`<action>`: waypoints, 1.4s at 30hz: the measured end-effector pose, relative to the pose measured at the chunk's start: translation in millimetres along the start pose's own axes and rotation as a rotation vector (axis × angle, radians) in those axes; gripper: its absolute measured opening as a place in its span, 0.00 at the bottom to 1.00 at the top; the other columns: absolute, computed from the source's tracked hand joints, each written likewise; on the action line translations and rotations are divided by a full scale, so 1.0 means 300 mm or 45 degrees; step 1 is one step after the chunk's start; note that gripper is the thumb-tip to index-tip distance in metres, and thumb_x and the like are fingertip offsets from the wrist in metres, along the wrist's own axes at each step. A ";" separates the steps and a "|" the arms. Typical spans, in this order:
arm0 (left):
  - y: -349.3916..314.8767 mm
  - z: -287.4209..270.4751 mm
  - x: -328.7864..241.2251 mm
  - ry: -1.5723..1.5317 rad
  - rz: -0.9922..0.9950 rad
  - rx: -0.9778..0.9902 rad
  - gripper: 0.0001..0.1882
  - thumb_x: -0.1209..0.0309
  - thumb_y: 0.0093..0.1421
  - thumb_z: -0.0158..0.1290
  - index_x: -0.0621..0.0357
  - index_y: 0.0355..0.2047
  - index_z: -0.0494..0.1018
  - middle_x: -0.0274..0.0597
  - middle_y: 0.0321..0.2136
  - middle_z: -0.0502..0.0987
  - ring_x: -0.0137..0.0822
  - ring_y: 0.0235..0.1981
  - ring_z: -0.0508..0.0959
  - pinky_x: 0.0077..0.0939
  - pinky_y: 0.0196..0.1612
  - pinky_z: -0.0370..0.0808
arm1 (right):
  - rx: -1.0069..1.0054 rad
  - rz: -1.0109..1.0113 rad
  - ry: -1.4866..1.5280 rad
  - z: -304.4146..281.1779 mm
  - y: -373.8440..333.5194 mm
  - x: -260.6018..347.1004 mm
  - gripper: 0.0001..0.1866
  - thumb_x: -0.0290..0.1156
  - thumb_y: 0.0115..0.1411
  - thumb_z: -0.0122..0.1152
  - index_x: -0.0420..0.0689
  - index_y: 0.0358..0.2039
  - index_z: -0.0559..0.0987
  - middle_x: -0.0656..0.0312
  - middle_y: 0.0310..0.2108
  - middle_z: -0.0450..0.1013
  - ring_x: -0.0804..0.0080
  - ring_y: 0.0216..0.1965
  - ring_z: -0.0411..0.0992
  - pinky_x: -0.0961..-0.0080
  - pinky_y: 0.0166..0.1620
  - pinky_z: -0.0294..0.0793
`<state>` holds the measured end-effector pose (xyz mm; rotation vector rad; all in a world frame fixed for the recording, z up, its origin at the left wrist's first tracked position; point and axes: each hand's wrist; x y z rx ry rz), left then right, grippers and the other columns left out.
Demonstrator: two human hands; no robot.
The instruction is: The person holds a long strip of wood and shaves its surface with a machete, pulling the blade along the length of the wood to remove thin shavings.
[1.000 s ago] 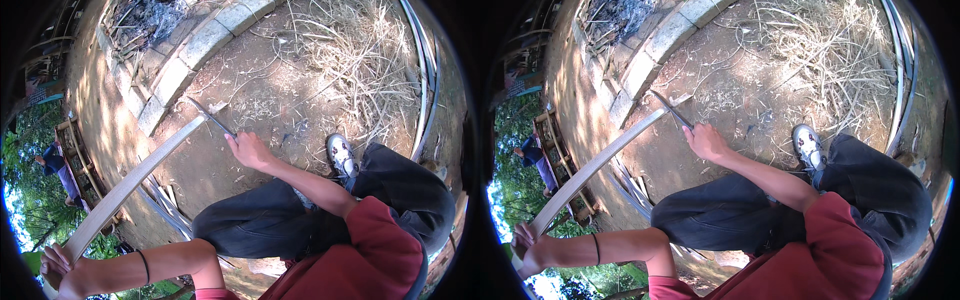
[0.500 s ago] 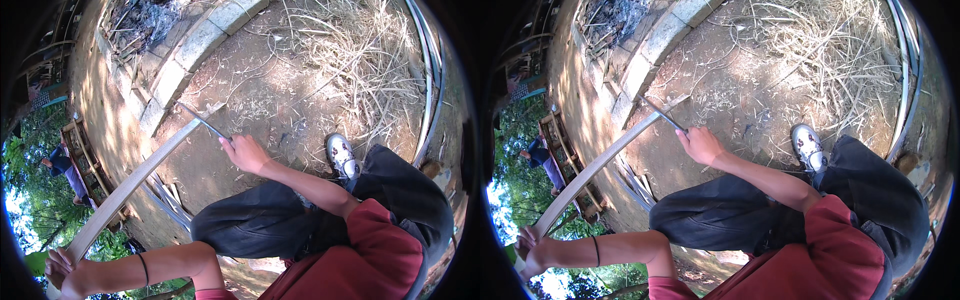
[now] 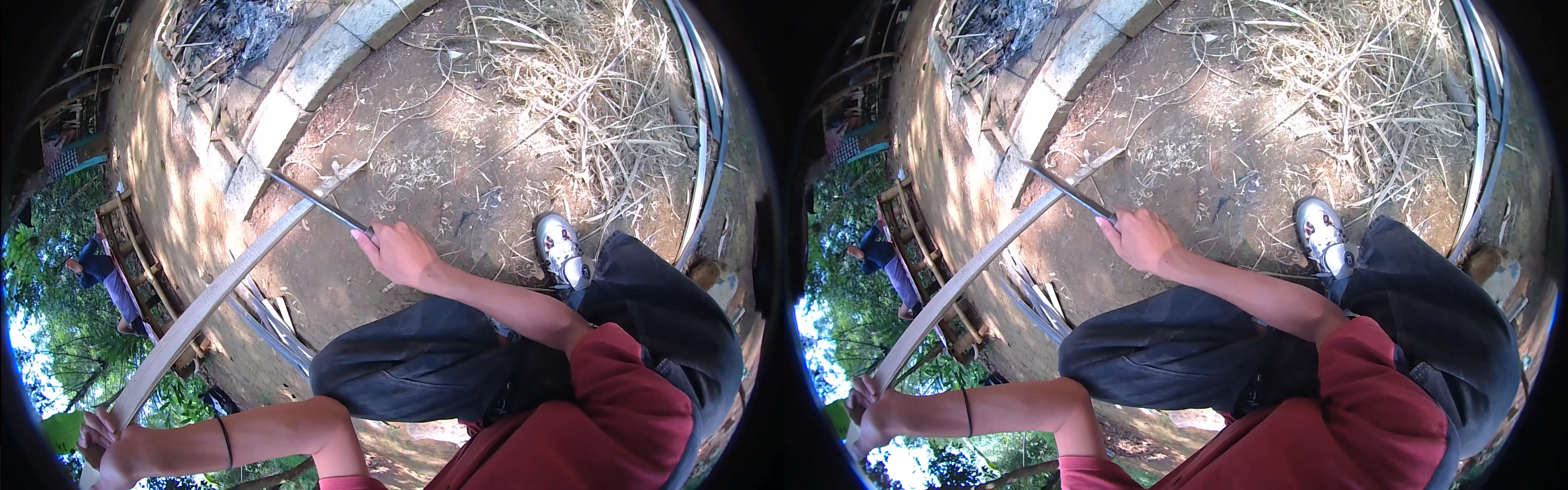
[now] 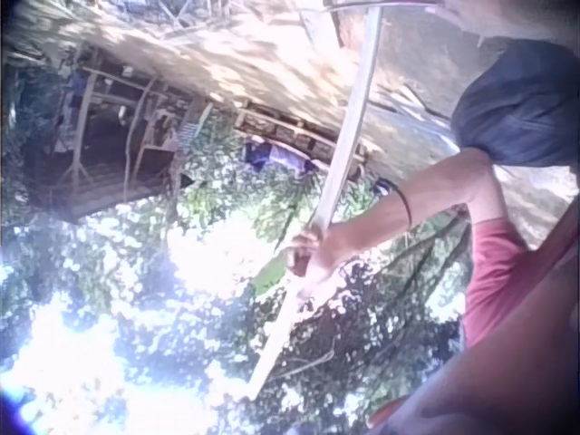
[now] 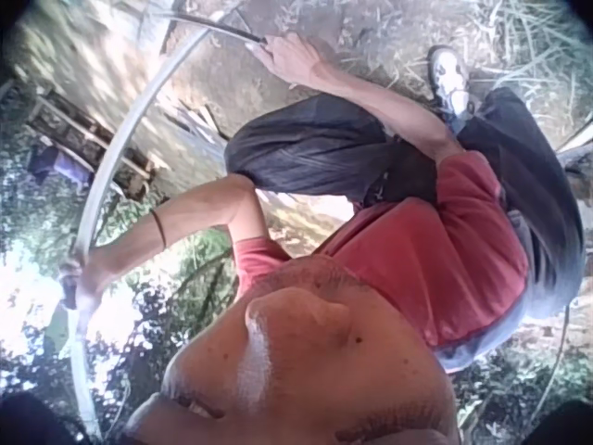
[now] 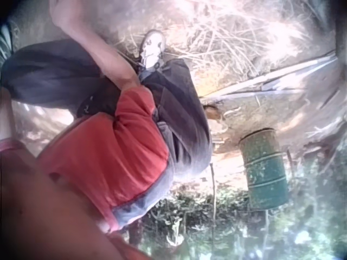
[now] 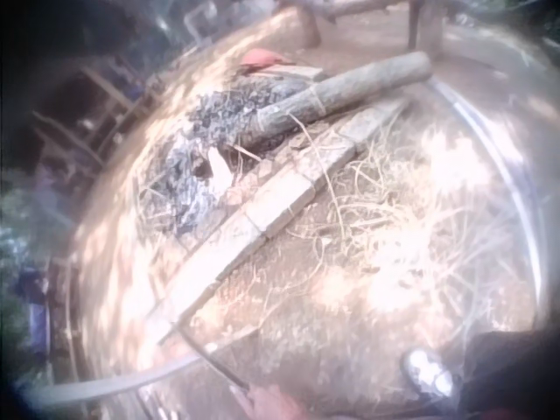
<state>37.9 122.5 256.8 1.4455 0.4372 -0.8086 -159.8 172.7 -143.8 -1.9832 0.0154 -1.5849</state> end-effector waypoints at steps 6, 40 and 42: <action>-0.057 0.038 0.017 -0.004 0.019 0.030 0.20 0.56 0.66 0.30 0.57 0.23 0.60 0.42 0.26 0.63 0.35 0.33 0.68 0.28 0.49 0.65 | -0.277 0.044 -0.236 0.081 0.131 -0.199 0.26 0.48 0.68 0.46 0.33 0.33 0.75 0.45 0.15 0.71 0.41 0.23 0.75 0.51 0.30 0.74; -0.005 -0.029 0.101 0.070 0.027 -0.015 0.30 0.43 0.63 0.27 0.56 0.22 0.62 0.38 0.20 0.61 0.33 0.23 0.64 0.27 0.32 0.62 | -0.037 0.021 -0.062 0.038 0.039 0.008 0.28 0.49 0.68 0.46 0.34 0.26 0.76 0.47 0.14 0.72 0.45 0.22 0.75 0.51 0.29 0.74; 0.000 -0.026 0.105 0.078 0.024 -0.008 0.30 0.42 0.63 0.27 0.56 0.22 0.62 0.37 0.19 0.60 0.33 0.23 0.64 0.27 0.31 0.62 | -0.054 -0.102 -0.022 0.070 0.019 0.001 0.28 0.49 0.68 0.47 0.34 0.27 0.76 0.46 0.15 0.72 0.45 0.22 0.75 0.50 0.29 0.73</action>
Point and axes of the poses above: each hand's wrist, its own y-axis towards the middle knuckle, its own z-axis out of the palm, x = y × z
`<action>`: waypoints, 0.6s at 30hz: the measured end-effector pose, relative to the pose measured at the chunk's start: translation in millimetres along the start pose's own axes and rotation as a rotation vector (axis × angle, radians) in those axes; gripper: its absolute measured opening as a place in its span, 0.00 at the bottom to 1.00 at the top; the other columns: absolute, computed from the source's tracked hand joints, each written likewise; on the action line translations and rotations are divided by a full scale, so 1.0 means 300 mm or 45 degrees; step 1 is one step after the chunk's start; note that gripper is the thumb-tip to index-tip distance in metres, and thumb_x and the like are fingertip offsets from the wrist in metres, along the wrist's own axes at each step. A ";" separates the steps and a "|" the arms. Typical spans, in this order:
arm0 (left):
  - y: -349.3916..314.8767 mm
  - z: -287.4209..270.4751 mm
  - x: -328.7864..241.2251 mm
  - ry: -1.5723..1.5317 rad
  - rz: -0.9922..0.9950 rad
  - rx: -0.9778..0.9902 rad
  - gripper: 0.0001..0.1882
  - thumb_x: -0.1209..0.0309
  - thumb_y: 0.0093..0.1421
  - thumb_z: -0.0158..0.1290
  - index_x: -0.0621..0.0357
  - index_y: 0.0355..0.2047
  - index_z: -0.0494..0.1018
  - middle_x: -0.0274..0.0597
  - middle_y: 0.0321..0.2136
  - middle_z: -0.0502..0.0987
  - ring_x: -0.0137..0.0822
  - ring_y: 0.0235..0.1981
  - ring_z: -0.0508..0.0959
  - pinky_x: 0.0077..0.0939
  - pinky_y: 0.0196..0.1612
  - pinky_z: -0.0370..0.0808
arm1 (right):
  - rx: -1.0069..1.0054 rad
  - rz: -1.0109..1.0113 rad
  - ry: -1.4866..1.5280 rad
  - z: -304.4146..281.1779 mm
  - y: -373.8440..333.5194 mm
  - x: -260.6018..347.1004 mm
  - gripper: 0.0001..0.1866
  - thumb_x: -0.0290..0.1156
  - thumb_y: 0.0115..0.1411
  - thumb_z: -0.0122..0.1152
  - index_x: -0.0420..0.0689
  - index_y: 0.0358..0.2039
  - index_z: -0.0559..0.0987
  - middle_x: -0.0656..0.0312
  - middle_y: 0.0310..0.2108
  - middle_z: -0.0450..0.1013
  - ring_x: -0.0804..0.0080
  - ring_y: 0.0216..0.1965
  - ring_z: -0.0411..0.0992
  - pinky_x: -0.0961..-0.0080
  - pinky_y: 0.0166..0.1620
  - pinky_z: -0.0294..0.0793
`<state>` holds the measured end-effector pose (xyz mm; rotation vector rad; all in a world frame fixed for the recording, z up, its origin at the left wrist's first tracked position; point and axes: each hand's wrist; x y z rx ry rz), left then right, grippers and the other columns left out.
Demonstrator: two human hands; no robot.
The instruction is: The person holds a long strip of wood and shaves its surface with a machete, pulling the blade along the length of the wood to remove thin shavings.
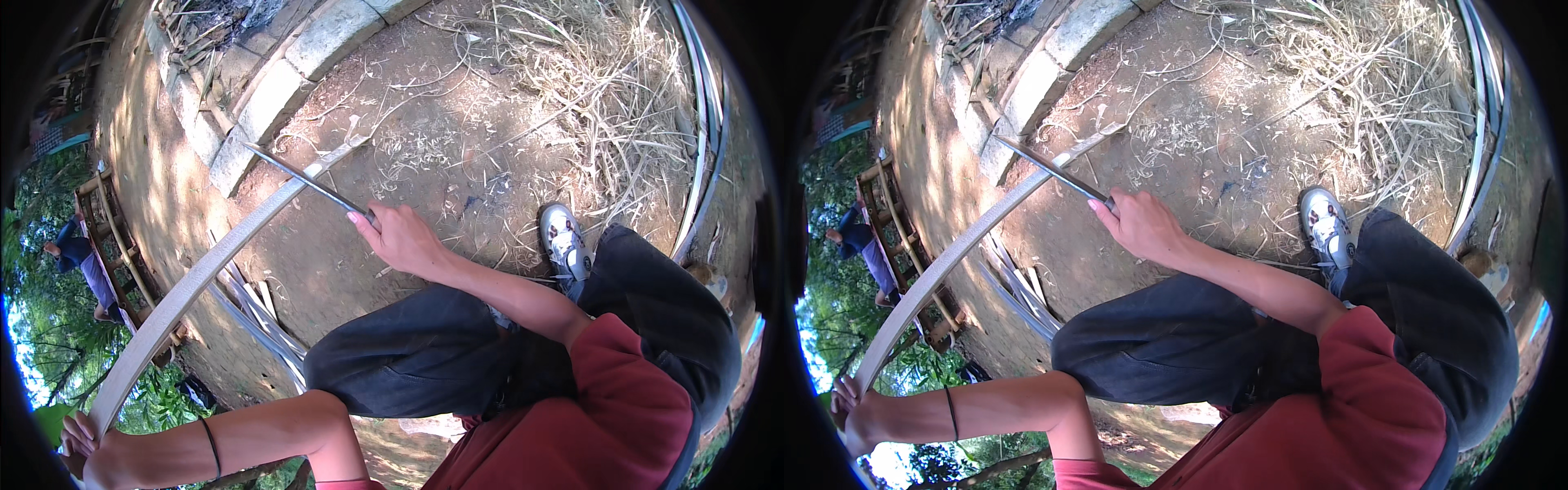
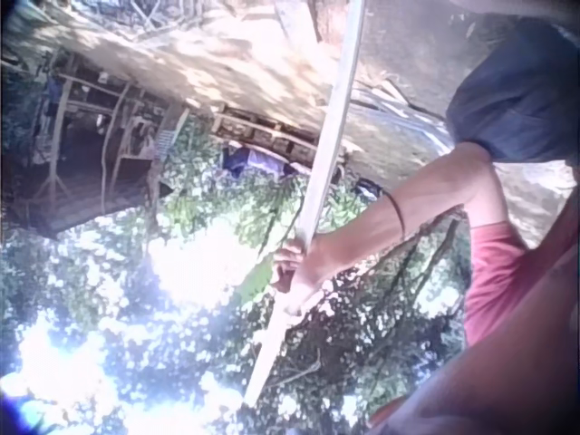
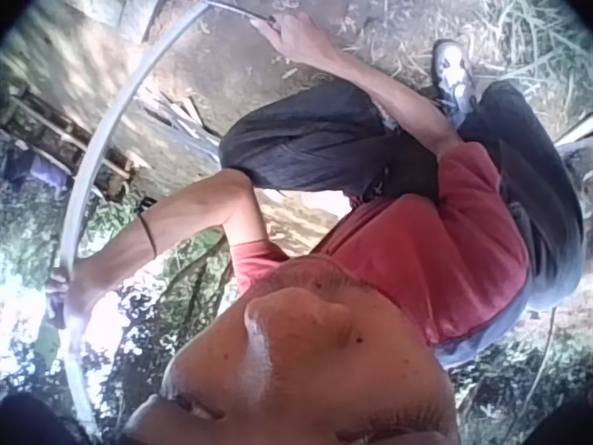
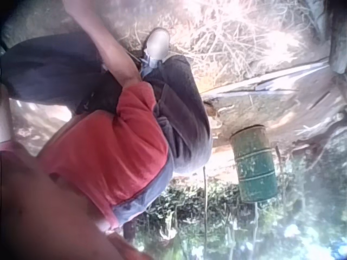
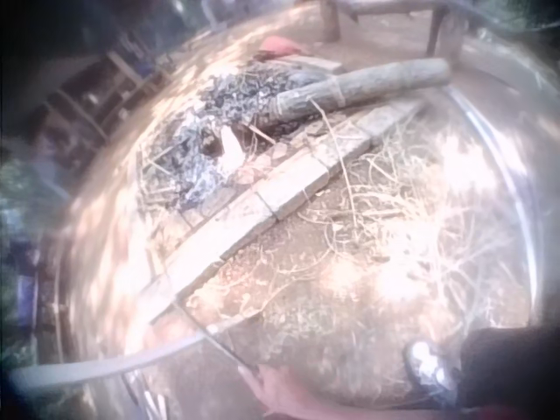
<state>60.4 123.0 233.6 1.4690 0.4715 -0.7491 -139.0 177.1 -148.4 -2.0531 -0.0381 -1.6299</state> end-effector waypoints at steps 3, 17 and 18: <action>0.012 0.000 -0.015 -0.012 0.011 0.004 0.31 0.41 0.63 0.26 0.56 0.21 0.62 0.37 0.19 0.60 0.33 0.22 0.64 0.27 0.30 0.62 | -0.146 0.214 -0.206 0.041 0.080 -0.271 0.29 0.51 0.68 0.46 0.34 0.29 0.77 0.48 0.16 0.73 0.45 0.21 0.75 0.51 0.30 0.74; 0.033 0.009 -0.026 -0.033 0.039 0.036 0.35 0.36 0.62 0.25 0.55 0.21 0.62 0.36 0.16 0.59 0.32 0.17 0.63 0.26 0.23 0.61 | -0.128 0.238 -0.176 0.024 0.061 -0.303 0.29 0.51 0.67 0.47 0.33 0.28 0.77 0.46 0.15 0.73 0.45 0.22 0.76 0.52 0.32 0.76; 0.036 0.008 -0.025 -0.048 0.044 0.036 0.36 0.35 0.62 0.25 0.55 0.21 0.62 0.35 0.16 0.59 0.32 0.17 0.62 0.26 0.22 0.61 | -0.163 0.349 -0.228 0.006 0.082 -0.297 0.30 0.51 0.67 0.47 0.32 0.27 0.77 0.45 0.15 0.73 0.44 0.22 0.76 0.52 0.32 0.76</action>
Point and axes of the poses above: each hand's wrist, its own y-axis towards the middle knuckle, its own z-axis out of the palm, x = y × z
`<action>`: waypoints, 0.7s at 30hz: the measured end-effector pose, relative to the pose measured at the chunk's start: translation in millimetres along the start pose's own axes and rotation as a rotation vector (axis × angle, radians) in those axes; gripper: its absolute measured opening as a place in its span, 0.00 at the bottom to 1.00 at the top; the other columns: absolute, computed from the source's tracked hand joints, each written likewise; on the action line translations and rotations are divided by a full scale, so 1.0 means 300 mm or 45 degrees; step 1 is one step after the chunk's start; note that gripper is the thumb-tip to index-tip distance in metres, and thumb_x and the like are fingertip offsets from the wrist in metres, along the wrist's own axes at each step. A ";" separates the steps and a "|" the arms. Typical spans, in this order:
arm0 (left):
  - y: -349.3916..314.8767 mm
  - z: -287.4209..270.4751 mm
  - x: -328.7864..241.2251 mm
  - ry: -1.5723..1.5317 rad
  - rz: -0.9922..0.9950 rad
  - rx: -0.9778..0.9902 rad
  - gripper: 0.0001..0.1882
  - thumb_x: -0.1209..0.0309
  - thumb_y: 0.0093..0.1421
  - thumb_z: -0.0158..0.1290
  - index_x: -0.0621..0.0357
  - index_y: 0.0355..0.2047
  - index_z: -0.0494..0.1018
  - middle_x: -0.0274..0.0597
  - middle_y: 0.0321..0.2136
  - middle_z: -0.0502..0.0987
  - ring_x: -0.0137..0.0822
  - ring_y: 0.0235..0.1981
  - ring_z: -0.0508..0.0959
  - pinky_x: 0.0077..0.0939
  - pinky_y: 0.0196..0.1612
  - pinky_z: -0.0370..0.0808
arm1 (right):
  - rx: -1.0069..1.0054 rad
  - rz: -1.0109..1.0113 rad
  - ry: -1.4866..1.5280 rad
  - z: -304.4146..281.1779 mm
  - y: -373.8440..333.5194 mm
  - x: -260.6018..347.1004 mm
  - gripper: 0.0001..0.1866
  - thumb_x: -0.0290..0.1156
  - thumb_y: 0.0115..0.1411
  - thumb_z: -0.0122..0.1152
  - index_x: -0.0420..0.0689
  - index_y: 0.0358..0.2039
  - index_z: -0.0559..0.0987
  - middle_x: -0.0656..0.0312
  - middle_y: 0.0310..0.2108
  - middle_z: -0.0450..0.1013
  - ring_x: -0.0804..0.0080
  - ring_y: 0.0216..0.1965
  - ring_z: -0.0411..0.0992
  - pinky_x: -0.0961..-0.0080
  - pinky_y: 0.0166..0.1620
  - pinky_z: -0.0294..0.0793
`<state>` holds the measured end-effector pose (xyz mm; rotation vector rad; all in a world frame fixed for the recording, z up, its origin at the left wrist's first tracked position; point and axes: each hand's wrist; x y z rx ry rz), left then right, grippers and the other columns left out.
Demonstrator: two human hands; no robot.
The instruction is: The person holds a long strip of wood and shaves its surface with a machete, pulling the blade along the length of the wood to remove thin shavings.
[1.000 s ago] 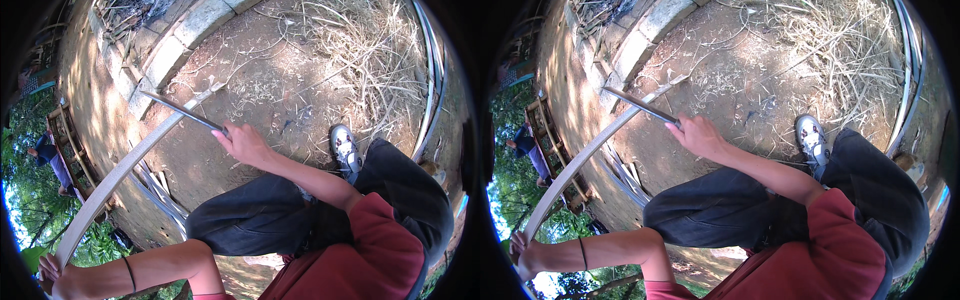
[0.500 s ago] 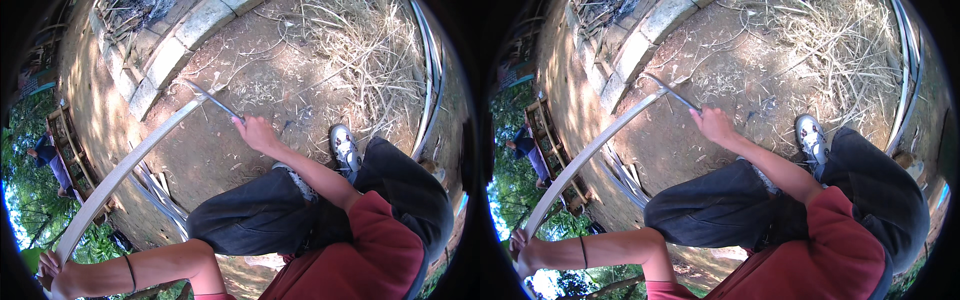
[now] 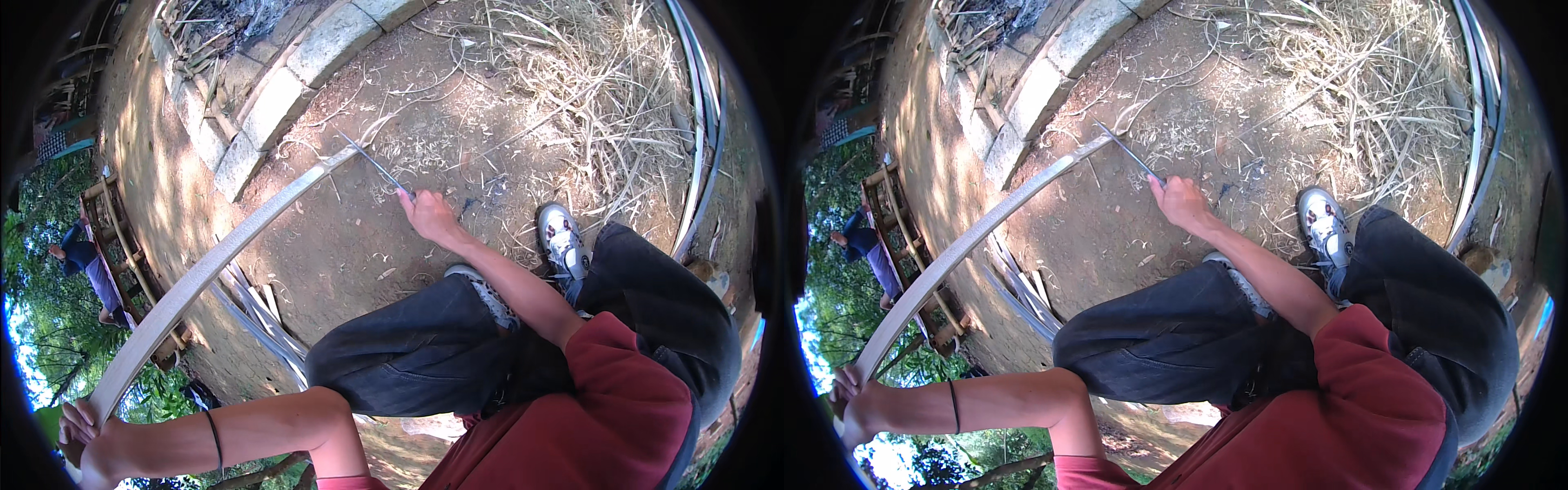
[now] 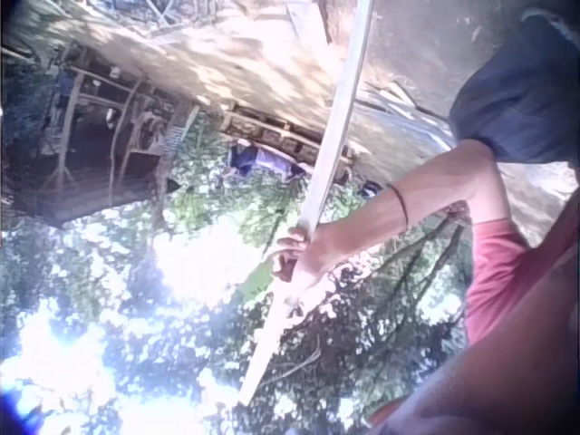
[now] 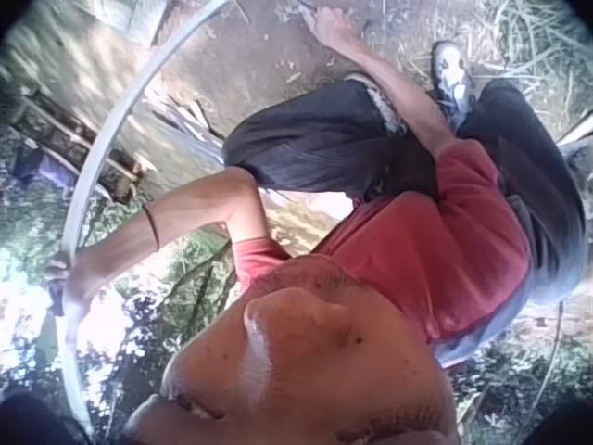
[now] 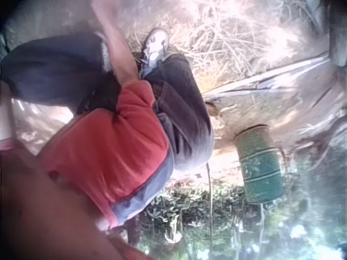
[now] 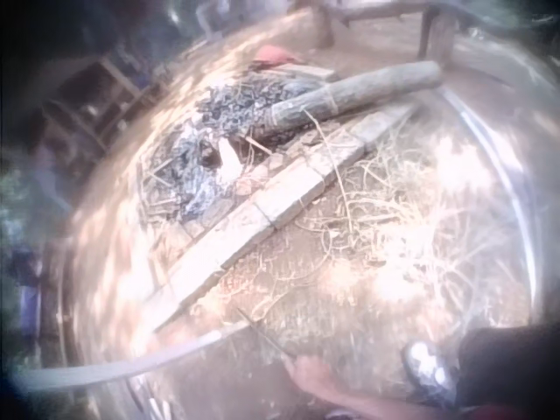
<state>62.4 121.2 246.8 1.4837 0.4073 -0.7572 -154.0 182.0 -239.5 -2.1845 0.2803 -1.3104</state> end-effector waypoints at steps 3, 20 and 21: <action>0.005 -0.009 0.006 -0.031 0.010 -0.007 0.36 0.34 0.61 0.25 0.55 0.21 0.63 0.35 0.15 0.59 0.32 0.16 0.62 0.26 0.21 0.61 | 0.099 0.108 0.069 -0.041 -0.012 0.072 0.30 0.50 0.67 0.47 0.33 0.25 0.78 0.44 0.14 0.72 0.44 0.21 0.76 0.51 0.33 0.76; 0.013 -0.023 -0.019 0.014 0.071 0.019 0.40 0.31 0.61 0.23 0.56 0.21 0.63 0.35 0.14 0.59 0.33 0.14 0.62 0.27 0.16 0.61 | 0.181 -0.246 0.211 -0.110 -0.120 0.225 0.32 0.53 0.67 0.47 0.33 0.23 0.77 0.44 0.16 0.73 0.44 0.23 0.76 0.51 0.31 0.75; 0.013 -0.015 -0.013 0.011 0.070 0.026 0.40 0.31 0.61 0.23 0.56 0.21 0.63 0.35 0.14 0.59 0.33 0.14 0.62 0.27 0.16 0.61 | 0.154 -0.295 0.268 -0.101 -0.145 0.234 0.31 0.52 0.66 0.49 0.33 0.23 0.76 0.44 0.15 0.72 0.44 0.22 0.75 0.51 0.31 0.74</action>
Point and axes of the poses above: each hand's wrist, its own y-axis towards the middle knuckle, its own z-axis out of the palm, x = y × z
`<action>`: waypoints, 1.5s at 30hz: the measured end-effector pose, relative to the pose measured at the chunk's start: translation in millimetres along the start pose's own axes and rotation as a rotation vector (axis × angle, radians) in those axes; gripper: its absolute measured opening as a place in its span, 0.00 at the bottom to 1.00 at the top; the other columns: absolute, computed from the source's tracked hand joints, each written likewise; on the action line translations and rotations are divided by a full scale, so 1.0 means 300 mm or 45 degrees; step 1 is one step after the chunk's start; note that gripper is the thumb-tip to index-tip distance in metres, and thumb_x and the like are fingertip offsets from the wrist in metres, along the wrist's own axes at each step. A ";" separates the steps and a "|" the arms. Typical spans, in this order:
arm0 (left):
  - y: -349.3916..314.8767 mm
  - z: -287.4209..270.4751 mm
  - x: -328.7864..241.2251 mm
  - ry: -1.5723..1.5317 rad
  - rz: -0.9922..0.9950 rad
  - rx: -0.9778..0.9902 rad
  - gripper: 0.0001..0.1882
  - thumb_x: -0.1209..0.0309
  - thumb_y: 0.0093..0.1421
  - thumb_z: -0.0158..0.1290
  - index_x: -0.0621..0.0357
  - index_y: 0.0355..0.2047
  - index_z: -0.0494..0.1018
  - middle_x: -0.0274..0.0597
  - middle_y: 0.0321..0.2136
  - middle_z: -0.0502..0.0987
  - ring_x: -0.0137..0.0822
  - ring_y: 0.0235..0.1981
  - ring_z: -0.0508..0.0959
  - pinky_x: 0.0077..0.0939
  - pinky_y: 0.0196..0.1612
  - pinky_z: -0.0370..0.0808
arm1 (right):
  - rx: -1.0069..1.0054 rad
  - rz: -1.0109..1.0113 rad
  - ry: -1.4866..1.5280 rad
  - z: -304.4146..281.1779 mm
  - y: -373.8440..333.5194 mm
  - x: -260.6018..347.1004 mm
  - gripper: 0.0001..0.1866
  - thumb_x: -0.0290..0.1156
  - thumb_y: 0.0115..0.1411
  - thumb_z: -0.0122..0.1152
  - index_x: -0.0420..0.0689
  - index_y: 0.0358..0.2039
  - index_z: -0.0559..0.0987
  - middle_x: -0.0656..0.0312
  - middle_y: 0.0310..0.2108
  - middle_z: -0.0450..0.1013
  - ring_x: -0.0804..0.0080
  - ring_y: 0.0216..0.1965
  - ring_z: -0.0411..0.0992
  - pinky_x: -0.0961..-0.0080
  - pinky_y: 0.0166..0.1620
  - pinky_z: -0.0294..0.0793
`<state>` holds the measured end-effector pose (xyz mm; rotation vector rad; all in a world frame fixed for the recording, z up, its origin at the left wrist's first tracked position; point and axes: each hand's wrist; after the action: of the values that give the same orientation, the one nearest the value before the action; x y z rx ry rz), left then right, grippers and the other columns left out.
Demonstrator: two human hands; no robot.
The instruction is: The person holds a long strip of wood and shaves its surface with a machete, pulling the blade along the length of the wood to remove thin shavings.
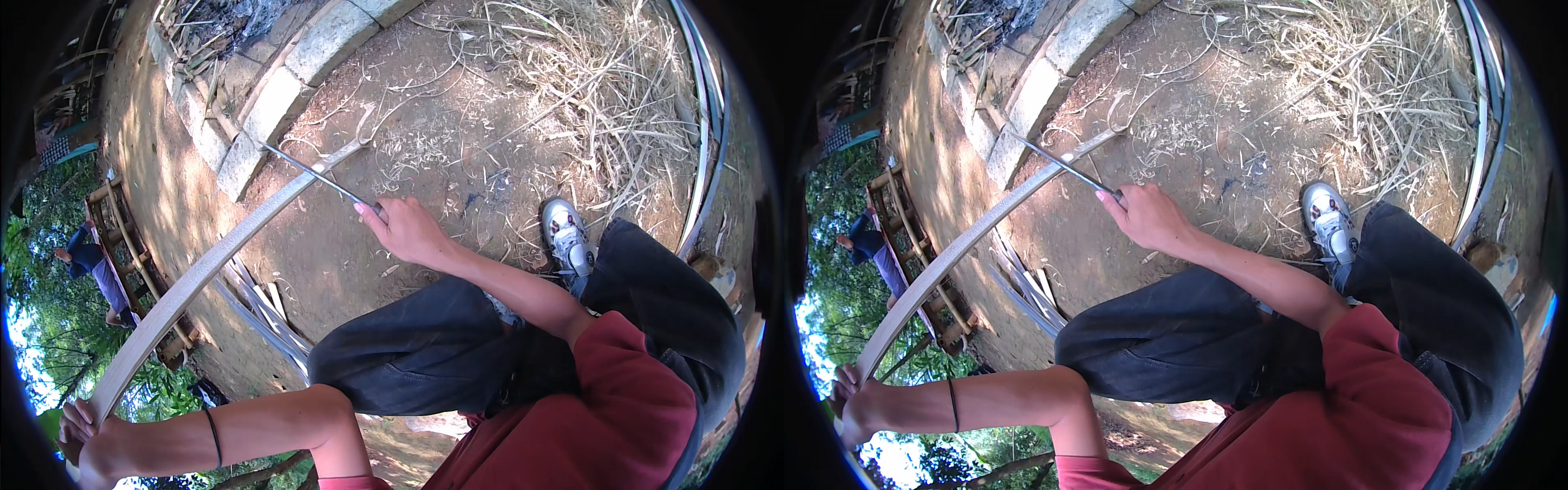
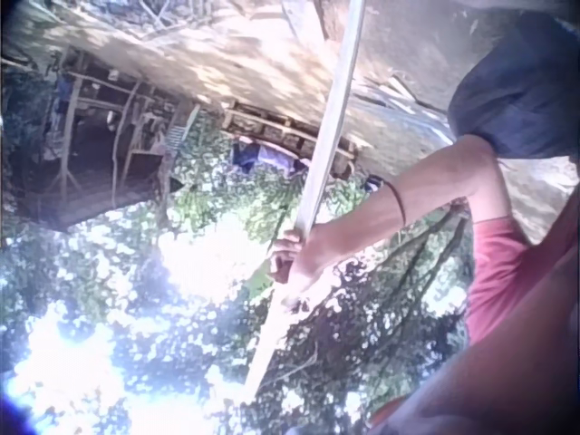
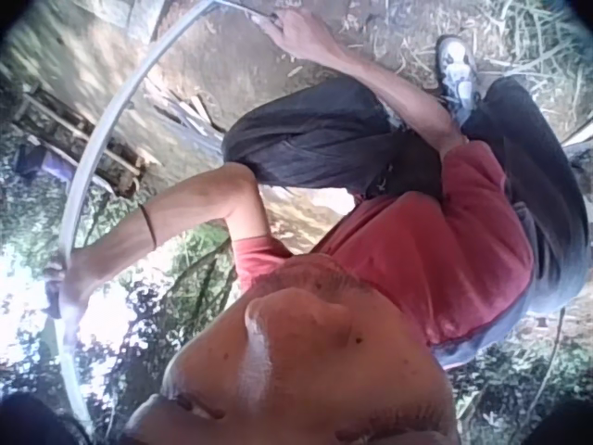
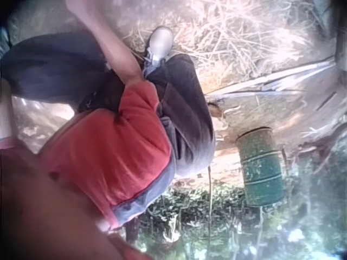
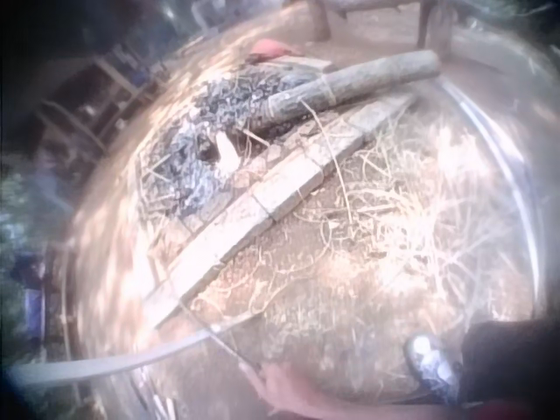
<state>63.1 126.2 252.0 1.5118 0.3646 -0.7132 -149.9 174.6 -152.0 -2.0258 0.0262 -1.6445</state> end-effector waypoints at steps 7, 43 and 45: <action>0.008 0.019 0.007 -0.034 0.009 0.003 0.40 0.32 0.61 0.23 0.57 0.21 0.64 0.37 0.15 0.59 0.34 0.15 0.63 0.28 0.17 0.62 | -0.179 0.282 -0.376 -0.018 0.114 -0.282 0.31 0.50 0.68 0.46 0.33 0.23 0.78 0.46 0.18 0.75 0.44 0.24 0.77 0.53 0.31 0.77; 0.052 0.029 0.023 0.006 0.009 0.033 0.39 0.37 0.64 0.23 0.63 0.25 0.65 0.44 0.20 0.64 0.41 0.19 0.68 0.34 0.21 0.69 | 0.010 0.295 -0.279 -0.016 0.142 -0.161 0.31 0.49 0.68 0.43 0.31 0.28 0.79 0.37 0.27 0.76 0.41 0.34 0.78 0.49 0.42 0.76; 0.053 0.023 0.025 -0.012 0.008 0.031 0.39 0.37 0.64 0.23 0.63 0.25 0.65 0.44 0.21 0.64 0.42 0.20 0.68 0.34 0.21 0.69 | 0.079 0.362 -0.280 -0.040 0.170 -0.182 0.32 0.49 0.68 0.43 0.31 0.27 0.79 0.36 0.27 0.76 0.41 0.35 0.78 0.49 0.43 0.77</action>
<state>77.2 116.5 260.1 1.5310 0.3453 -0.7222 -159.4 144.4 -220.6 -2.0369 0.1745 -1.2302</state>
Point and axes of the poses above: each hand's wrist, its own y-axis towards the middle knuckle, its own z-axis out of the palm, x = y × z
